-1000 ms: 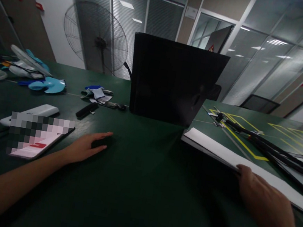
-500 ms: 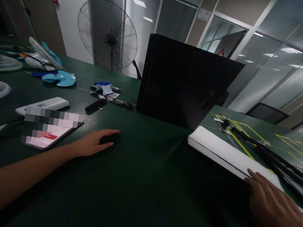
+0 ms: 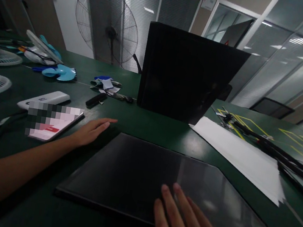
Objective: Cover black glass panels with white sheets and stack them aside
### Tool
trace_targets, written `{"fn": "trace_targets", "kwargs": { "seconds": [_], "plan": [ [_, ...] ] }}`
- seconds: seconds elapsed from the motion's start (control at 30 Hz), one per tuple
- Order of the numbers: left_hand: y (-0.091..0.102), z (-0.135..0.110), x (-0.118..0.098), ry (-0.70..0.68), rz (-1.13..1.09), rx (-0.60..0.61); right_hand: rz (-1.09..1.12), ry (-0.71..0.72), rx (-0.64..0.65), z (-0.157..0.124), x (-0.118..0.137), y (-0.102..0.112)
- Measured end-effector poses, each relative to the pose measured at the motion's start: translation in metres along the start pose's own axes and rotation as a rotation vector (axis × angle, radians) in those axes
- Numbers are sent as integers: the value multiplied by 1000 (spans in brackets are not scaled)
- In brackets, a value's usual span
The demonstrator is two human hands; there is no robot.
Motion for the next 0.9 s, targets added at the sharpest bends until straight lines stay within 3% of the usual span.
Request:
{"fn": "trace_targets", "kwargs": {
  "seconds": [0.1, 0.2, 0.3, 0.43, 0.53, 0.6, 0.7, 0.77, 0.9],
  "plan": [
    [6, -1, 1, -16, -27, -60, 40, 25, 131, 35, 30, -32],
    [9, -2, 3, -20, 34, -26, 291, -79, 381, 53, 45, -74],
    [5, -5, 2, -33, 217, 99, 579, -212, 590, 67, 46, -103],
    [-7, -11, -2, -27, 506, 232, 853, -298, 652, 90, 26, -120],
    [-8, -16, -3, 68, 622, 193, 1100, -349, 627, 94, -16, -141],
    [-8, -20, -3, 127, 621, 163, 1109, -472, 540, 80, -67, -165],
    [-8, -22, -1, 159, 549, 171, 573, -703, 353, 29, -160, -206],
    [-7, -19, 1, 152, 495, 176, 201, -806, 374, -18, -208, -230],
    [-3, -5, 9, 140, 451, 180, 99, -1019, 500, -101, -256, -261]
  ]
}}
Point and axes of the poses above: each hand's wrist, its own z-axis towards the middle knuckle, its own y-axis out of the back of the hand, x = y × z, the point moved 4 cm from there along z, towards the middle knuckle, and after that the axes turned 6 degrees about -z, right-handed, at the moved point
